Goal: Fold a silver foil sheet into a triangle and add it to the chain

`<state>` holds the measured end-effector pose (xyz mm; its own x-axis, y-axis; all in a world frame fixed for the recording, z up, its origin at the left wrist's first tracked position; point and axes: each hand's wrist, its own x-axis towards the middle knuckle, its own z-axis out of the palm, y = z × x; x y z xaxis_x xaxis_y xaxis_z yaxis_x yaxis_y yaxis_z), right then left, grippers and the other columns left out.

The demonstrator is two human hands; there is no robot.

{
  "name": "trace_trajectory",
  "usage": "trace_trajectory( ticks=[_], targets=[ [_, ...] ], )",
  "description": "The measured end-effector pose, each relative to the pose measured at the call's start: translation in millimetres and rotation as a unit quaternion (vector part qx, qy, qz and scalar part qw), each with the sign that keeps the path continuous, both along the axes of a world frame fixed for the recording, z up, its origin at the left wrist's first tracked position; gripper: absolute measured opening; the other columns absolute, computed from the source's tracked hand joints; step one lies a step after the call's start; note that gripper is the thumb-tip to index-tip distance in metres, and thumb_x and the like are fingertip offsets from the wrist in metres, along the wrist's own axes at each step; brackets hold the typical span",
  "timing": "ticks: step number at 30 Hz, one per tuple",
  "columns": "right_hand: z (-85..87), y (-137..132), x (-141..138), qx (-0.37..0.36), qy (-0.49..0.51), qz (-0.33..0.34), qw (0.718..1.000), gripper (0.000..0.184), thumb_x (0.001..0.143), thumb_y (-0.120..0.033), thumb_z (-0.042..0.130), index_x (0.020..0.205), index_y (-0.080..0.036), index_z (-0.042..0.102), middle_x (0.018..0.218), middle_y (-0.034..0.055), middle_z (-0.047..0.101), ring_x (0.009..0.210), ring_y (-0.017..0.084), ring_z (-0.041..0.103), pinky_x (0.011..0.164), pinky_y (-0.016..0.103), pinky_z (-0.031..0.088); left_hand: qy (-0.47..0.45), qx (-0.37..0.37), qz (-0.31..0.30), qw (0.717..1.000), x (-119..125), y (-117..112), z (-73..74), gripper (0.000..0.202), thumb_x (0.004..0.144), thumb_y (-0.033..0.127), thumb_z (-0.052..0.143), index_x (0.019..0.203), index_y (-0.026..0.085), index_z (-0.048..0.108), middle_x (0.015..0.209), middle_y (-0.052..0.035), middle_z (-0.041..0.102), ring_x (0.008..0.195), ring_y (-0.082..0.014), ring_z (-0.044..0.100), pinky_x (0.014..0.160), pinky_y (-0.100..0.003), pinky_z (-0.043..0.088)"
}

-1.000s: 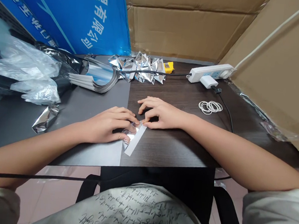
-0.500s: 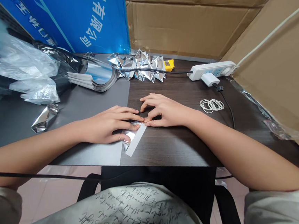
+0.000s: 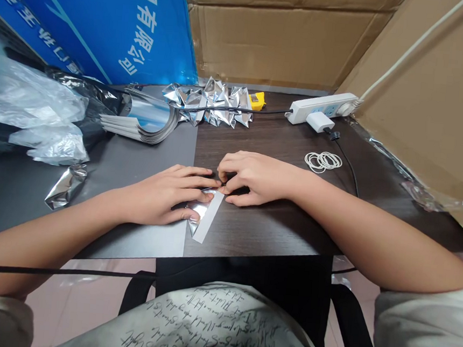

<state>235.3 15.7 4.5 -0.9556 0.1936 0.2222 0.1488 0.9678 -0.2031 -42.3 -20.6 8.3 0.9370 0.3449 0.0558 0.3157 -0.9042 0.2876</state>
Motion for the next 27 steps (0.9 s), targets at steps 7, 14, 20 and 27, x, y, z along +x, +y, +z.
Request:
trace_trajectory(
  ticks=[7, 14, 20, 27],
  targets=[
    [28.8, -5.2, 3.4, 0.048, -0.029, -0.015, 0.998, 0.026, 0.099, -0.03, 0.055, 0.109, -0.022, 0.078, 0.106, 0.0072, 0.068, 0.104, 0.02, 0.061, 0.095, 0.038, 0.05, 0.012, -0.006, -0.01, 1.0, 1.8, 3.4, 1.9, 0.038, 0.105, 0.049, 0.051, 0.123, 0.019, 0.064, 0.149, -0.0111, 0.059, 0.144, -0.0328, 0.046, 0.108, -0.047, 0.038],
    [44.9, -70.7, -8.7, 0.034, -0.06, -0.026, 0.997, 0.036, 0.099, -0.045, 0.059, 0.123, -0.021, 0.072, 0.122, 0.0077, 0.068, 0.115, 0.022, 0.061, 0.102, 0.041, 0.05, 0.004, -0.031, -0.001, 1.0, -0.8, 2.3, -0.6, 0.034, 0.103, 0.045, 0.054, 0.124, 0.019, 0.062, 0.153, -0.0102, 0.055, 0.147, -0.031, 0.043, 0.112, -0.047, 0.037],
    [-14.9, -127.3, -21.0, 0.069, 0.041, -0.106, 0.991, 0.032, 0.098, -0.039, 0.065, 0.119, -0.015, 0.071, 0.124, 0.0061, 0.071, 0.125, 0.021, 0.06, 0.103, 0.037, 0.05, -0.027, -0.041, 0.001, 0.999, -0.4, -3.8, -4.5, 0.031, 0.101, 0.043, 0.055, 0.118, 0.019, 0.065, 0.151, -0.0093, 0.057, 0.144, -0.0325, 0.046, 0.11, -0.049, 0.037],
    [-20.3, -138.5, -29.1, 0.035, 0.151, -0.15, 0.977, 0.009, 0.097, -0.019, 0.065, 0.091, -0.018, 0.07, 0.099, -0.0026, 0.075, 0.104, 0.015, 0.065, 0.089, 0.032, 0.05, -0.056, -0.04, -0.018, 0.997, 5.2, -11.3, -6.5, 0.031, 0.098, 0.047, 0.059, 0.109, 0.019, 0.068, 0.145, -0.0089, 0.062, 0.139, -0.0307, 0.051, 0.106, -0.045, 0.039]
  ],
)
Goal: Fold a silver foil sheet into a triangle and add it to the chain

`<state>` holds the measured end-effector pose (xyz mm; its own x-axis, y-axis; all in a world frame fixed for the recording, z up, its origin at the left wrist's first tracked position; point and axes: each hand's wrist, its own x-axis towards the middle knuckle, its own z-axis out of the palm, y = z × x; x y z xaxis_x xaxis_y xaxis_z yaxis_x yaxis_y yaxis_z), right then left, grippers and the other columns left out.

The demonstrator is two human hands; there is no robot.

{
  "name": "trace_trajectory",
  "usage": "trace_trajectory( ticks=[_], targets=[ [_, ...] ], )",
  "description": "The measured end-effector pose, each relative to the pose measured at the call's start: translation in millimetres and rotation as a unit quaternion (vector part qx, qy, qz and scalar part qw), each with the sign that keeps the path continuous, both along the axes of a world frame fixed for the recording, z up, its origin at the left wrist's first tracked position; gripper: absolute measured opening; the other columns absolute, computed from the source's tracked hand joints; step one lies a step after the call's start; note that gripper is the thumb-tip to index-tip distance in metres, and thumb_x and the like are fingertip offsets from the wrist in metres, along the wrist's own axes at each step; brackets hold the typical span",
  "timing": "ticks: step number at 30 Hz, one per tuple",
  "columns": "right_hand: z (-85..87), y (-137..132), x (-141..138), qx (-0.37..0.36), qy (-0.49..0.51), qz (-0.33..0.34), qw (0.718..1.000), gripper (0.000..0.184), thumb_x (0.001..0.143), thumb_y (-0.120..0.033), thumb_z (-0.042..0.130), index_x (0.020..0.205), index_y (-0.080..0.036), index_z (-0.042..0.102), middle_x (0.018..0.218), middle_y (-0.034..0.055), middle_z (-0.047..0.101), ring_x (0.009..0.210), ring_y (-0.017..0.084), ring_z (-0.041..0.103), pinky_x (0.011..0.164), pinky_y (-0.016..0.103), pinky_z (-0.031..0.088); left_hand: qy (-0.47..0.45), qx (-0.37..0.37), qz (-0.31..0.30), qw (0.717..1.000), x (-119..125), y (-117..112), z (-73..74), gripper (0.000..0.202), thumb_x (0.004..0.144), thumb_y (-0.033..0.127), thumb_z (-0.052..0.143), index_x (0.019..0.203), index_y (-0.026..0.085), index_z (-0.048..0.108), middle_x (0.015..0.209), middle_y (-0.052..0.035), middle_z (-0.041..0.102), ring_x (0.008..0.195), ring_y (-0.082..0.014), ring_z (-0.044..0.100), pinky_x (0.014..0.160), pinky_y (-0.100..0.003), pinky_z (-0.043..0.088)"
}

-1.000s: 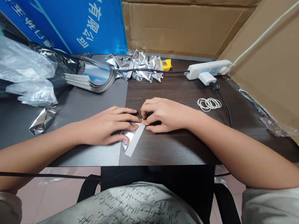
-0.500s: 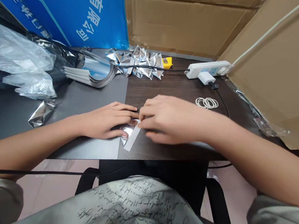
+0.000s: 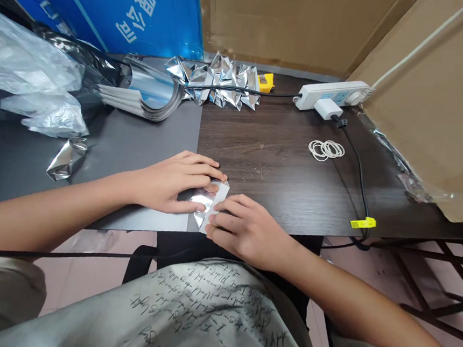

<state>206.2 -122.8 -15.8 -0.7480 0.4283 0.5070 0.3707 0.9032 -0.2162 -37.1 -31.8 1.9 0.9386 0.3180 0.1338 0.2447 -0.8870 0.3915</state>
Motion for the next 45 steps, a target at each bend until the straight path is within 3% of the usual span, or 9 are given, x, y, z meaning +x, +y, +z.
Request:
trace_trajectory(
  ticks=[6, 12, 17, 23, 33, 45],
  targets=[
    [-0.1, 5.1, -1.3, -0.055, 0.014, -0.018, 0.998, 0.009, 0.096, -0.024, 0.067, 0.092, -0.017, 0.07, 0.096, -0.0001, 0.073, 0.102, 0.015, 0.063, 0.086, 0.031, 0.05, 0.0, 0.0, 0.012, 1.0, -2.1, 3.7, -1.0, 0.033, 0.099, 0.05, 0.055, 0.107, 0.02, 0.067, 0.144, -0.0079, 0.062, 0.137, -0.0297, 0.051, 0.105, -0.044, 0.038],
    [1.9, 8.1, -4.8, -0.172, 0.004, -0.025, 0.985, 0.011, 0.099, -0.023, 0.061, 0.092, -0.016, 0.068, 0.099, 0.004, 0.068, 0.1, 0.016, 0.057, 0.091, 0.033, 0.05, 0.009, -0.006, 0.026, 1.0, -1.6, -0.1, -0.1, 0.037, 0.092, 0.053, 0.06, 0.107, 0.02, 0.065, 0.146, -0.0109, 0.06, 0.138, -0.0332, 0.048, 0.104, -0.045, 0.038],
    [1.8, 5.8, -6.5, -0.205, 0.013, -0.039, 0.978, 0.009, 0.099, -0.022, 0.06, 0.095, -0.017, 0.066, 0.1, 0.0048, 0.066, 0.099, 0.016, 0.053, 0.09, 0.033, 0.049, 0.011, -0.011, 0.042, 0.999, 0.7, -4.8, -1.9, 0.038, 0.087, 0.054, 0.065, 0.103, 0.019, 0.062, 0.145, -0.0116, 0.058, 0.138, -0.0344, 0.046, 0.106, -0.047, 0.038],
    [4.8, 3.3, -12.9, -0.187, -0.028, -0.059, 0.98, 0.016, 0.102, -0.024, 0.054, 0.092, -0.015, 0.063, 0.1, 0.0081, 0.062, 0.1, 0.02, 0.051, 0.091, 0.037, 0.048, 0.016, -0.022, 0.048, 0.998, 2.1, -5.5, -2.3, 0.034, 0.086, 0.049, 0.064, 0.102, 0.019, 0.06, 0.145, -0.0112, 0.057, 0.139, -0.0343, 0.045, 0.109, -0.047, 0.037],
    [2.9, -2.3, -17.9, -0.14, -0.023, -0.098, 0.985, 0.013, 0.1, -0.022, 0.056, 0.09, -0.015, 0.061, 0.097, 0.0076, 0.064, 0.097, 0.02, 0.053, 0.084, 0.035, 0.049, 0.022, -0.039, 0.047, 0.998, 2.4, -3.9, -4.2, 0.037, 0.086, 0.052, 0.066, 0.103, 0.021, 0.06, 0.147, -0.0106, 0.056, 0.14, -0.0348, 0.042, 0.11, -0.049, 0.035],
    [-15.5, -26.8, -28.1, -0.052, 0.077, -0.172, 0.981, 0.005, 0.093, -0.011, 0.065, 0.095, -0.015, 0.063, 0.098, 0.0055, 0.072, 0.106, 0.02, 0.067, 0.089, 0.037, 0.059, 0.021, -0.051, 0.047, 0.997, 2.8, -3.0, -3.3, 0.04, 0.087, 0.057, 0.066, 0.103, 0.02, 0.06, 0.146, -0.011, 0.056, 0.138, -0.0355, 0.042, 0.11, -0.048, 0.033]
  ],
)
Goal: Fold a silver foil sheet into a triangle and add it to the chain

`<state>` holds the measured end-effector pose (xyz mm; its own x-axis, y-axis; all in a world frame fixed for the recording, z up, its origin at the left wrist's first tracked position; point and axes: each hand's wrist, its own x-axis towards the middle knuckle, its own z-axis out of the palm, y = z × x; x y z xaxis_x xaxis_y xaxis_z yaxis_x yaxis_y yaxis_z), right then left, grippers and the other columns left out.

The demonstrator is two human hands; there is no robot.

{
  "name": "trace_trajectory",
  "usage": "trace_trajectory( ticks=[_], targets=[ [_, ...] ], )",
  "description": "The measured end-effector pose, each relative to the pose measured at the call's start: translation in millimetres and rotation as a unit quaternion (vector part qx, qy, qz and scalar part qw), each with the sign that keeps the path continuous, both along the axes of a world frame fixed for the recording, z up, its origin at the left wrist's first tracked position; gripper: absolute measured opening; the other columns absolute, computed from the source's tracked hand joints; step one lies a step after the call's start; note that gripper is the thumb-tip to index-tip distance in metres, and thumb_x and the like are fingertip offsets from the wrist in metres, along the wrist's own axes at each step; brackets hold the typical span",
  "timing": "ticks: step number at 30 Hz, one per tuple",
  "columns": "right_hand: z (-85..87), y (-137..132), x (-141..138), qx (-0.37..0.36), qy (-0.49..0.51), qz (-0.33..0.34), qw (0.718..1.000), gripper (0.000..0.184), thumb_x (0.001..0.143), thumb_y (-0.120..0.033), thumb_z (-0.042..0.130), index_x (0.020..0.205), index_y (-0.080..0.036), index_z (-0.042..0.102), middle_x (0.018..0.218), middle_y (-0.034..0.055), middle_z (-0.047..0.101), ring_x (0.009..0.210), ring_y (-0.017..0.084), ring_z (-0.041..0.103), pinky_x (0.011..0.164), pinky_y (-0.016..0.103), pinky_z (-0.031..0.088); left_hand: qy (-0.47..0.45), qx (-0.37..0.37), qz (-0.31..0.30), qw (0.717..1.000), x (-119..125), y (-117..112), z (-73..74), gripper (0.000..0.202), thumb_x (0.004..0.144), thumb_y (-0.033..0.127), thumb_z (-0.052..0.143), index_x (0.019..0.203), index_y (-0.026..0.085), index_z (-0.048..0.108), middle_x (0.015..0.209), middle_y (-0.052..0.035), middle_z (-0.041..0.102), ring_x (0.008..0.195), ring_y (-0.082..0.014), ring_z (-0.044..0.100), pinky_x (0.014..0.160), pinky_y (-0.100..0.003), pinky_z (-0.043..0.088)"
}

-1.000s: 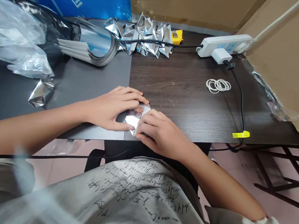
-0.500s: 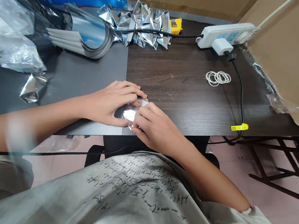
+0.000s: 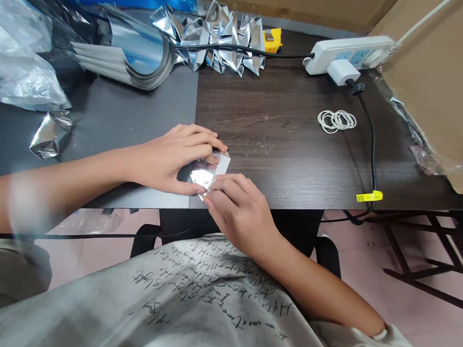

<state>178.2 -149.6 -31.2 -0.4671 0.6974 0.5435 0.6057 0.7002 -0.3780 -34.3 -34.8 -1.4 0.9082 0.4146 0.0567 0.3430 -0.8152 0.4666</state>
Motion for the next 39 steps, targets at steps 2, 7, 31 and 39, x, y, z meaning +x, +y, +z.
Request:
trace_trajectory(
  ticks=[2, 7, 31, 39],
  targets=[
    [-0.3, -3.5, -1.0, 0.014, -0.012, -0.002, 1.0, 0.006, 0.091, -0.011, 0.066, 0.097, -0.014, 0.064, 0.101, 0.007, 0.071, 0.108, 0.023, 0.067, 0.088, 0.039, 0.061, -0.001, 0.003, -0.002, 1.0, -0.2, 0.6, -0.6, 0.041, 0.087, 0.057, 0.067, 0.103, 0.02, 0.06, 0.146, -0.0109, 0.056, 0.138, -0.0355, 0.042, 0.109, -0.048, 0.034],
    [-1.9, -11.2, 1.1, 0.023, -0.013, 0.013, 1.0, 0.018, 0.091, -0.01, 0.064, 0.109, -0.013, 0.066, 0.11, 0.0103, 0.07, 0.12, 0.024, 0.066, 0.096, 0.042, 0.064, 0.0, 0.013, -0.008, 1.0, -0.4, 1.3, -0.8, 0.042, 0.089, 0.059, 0.064, 0.104, 0.02, 0.059, 0.145, -0.012, 0.056, 0.137, -0.0353, 0.043, 0.107, -0.047, 0.035],
    [4.5, -27.4, 0.7, 0.101, -0.261, 0.012, 0.96, 0.047, 0.098, -0.026, 0.058, 0.127, 0.011, 0.061, 0.129, 0.0276, 0.063, 0.131, 0.034, 0.058, 0.111, 0.045, 0.06, 0.012, 0.05, -0.005, 0.999, 0.1, -9.2, 0.3, 0.039, 0.091, 0.055, 0.058, 0.105, 0.019, 0.057, 0.15, -0.0164, 0.053, 0.143, -0.0391, 0.04, 0.115, -0.057, 0.035],
    [-1.9, -30.3, -1.0, 0.093, -0.239, -0.009, 0.967, 0.05, 0.097, -0.029, 0.061, 0.125, 0.012, 0.062, 0.132, 0.0278, 0.06, 0.132, 0.037, 0.056, 0.107, 0.046, 0.06, 0.025, 0.068, 0.013, 0.997, 3.7, -15.3, 0.4, 0.042, 0.085, 0.054, 0.062, 0.105, 0.018, 0.054, 0.15, -0.0167, 0.052, 0.145, -0.0407, 0.04, 0.117, -0.06, 0.035]
  ],
)
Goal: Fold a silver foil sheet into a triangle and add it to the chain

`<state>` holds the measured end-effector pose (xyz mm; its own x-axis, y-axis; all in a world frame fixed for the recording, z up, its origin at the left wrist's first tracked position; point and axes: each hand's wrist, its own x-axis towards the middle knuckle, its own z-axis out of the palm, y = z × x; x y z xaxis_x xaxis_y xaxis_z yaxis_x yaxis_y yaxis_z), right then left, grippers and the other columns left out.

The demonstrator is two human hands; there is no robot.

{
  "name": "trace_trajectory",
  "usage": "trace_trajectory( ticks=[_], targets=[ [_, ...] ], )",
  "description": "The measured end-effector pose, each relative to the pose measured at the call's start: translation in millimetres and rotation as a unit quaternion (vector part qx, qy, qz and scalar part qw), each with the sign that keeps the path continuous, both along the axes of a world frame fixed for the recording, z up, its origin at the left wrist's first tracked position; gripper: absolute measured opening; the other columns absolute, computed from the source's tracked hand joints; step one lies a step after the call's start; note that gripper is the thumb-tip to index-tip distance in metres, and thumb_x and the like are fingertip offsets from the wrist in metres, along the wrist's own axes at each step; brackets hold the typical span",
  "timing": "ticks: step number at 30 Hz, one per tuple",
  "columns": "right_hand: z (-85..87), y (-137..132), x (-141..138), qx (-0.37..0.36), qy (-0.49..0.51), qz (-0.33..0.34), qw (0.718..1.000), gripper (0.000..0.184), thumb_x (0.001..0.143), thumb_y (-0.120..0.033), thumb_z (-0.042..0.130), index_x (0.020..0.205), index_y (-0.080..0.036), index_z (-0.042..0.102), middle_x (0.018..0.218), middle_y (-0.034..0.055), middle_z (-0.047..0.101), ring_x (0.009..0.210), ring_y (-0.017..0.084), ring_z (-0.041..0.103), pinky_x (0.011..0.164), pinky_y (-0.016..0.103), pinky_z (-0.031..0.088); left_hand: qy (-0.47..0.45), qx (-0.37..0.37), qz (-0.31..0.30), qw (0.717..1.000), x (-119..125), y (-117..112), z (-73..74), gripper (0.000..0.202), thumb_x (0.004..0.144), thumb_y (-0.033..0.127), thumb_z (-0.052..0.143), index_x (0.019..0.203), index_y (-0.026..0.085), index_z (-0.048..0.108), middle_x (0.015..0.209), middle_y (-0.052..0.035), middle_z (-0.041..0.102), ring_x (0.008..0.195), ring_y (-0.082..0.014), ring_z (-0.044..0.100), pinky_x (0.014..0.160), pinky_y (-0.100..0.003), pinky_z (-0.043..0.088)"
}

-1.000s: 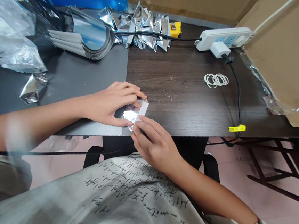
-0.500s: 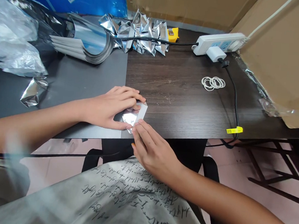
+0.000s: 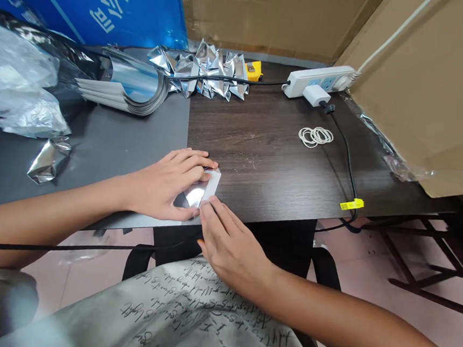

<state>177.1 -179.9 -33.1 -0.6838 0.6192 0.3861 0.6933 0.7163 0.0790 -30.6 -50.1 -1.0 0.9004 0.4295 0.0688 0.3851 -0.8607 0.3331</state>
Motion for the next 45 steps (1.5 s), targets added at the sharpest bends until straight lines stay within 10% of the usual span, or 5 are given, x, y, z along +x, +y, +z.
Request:
trace_trajectory(
  ticks=[10, 18, 26, 33, 45],
  targets=[
    [30.4, 40.8, 39.5, -0.061, 0.071, 0.032, 0.995, 0.045, 0.098, -0.03, 0.055, 0.132, 0.0, 0.06, 0.133, 0.022, 0.06, 0.128, 0.033, 0.053, 0.102, 0.052, 0.057, 0.015, 0.0, 0.003, 1.0, 4.7, 0.2, 2.6, 0.053, 0.081, 0.055, 0.065, 0.117, 0.018, 0.052, 0.147, -0.0197, 0.051, 0.142, -0.0429, 0.04, 0.115, -0.065, 0.035],
    [20.3, 98.0, 69.0, -0.14, 0.064, 0.099, 0.983, 0.036, 0.103, -0.03, 0.051, 0.128, -0.01, 0.067, 0.134, 0.0116, 0.066, 0.124, 0.027, 0.057, 0.103, 0.048, 0.057, 0.071, -0.069, -0.03, 0.995, -0.8, 11.7, 13.7, 0.055, 0.082, 0.053, 0.073, 0.124, 0.021, 0.058, 0.158, -0.0207, 0.034, 0.154, -0.0481, 0.018, 0.118, -0.071, 0.029],
    [19.4, 96.5, 78.9, -0.132, 0.061, 0.14, 0.979, 0.035, 0.103, -0.028, 0.051, 0.13, -0.011, 0.066, 0.131, 0.0094, 0.069, 0.125, 0.026, 0.06, 0.105, 0.047, 0.056, 0.067, -0.082, -0.008, 0.994, -9.5, 17.7, 29.0, 0.066, 0.086, 0.049, 0.076, 0.143, 0.028, 0.05, 0.147, -0.0168, 0.043, 0.14, -0.0392, 0.039, 0.112, -0.059, 0.039],
    [16.8, 86.1, 84.7, -0.116, 0.075, 0.155, 0.978, 0.031, 0.1, -0.023, 0.056, 0.126, -0.01, 0.067, 0.129, 0.0093, 0.07, 0.124, 0.026, 0.063, 0.101, 0.044, 0.058, 0.023, 0.024, 0.039, 0.999, -20.2, -10.1, 28.0, 0.021, 0.096, 0.042, 0.069, 0.102, 0.022, 0.068, 0.103, -0.0046, 0.066, 0.096, -0.0209, 0.057, 0.08, -0.033, 0.042],
    [19.7, 66.2, 86.0, -0.093, 0.068, 0.161, 0.98, 0.031, 0.098, -0.029, 0.062, 0.119, -0.007, 0.069, 0.127, 0.012, 0.07, 0.115, 0.027, 0.066, 0.095, 0.043, 0.059, -0.044, 0.16, 0.016, 0.986, -30.3, -59.9, 10.3, 0.015, 0.103, 0.02, 0.056, 0.107, 0.017, 0.069, 0.112, -0.0033, 0.077, 0.116, -0.0229, 0.069, 0.088, -0.034, 0.048]
  ],
)
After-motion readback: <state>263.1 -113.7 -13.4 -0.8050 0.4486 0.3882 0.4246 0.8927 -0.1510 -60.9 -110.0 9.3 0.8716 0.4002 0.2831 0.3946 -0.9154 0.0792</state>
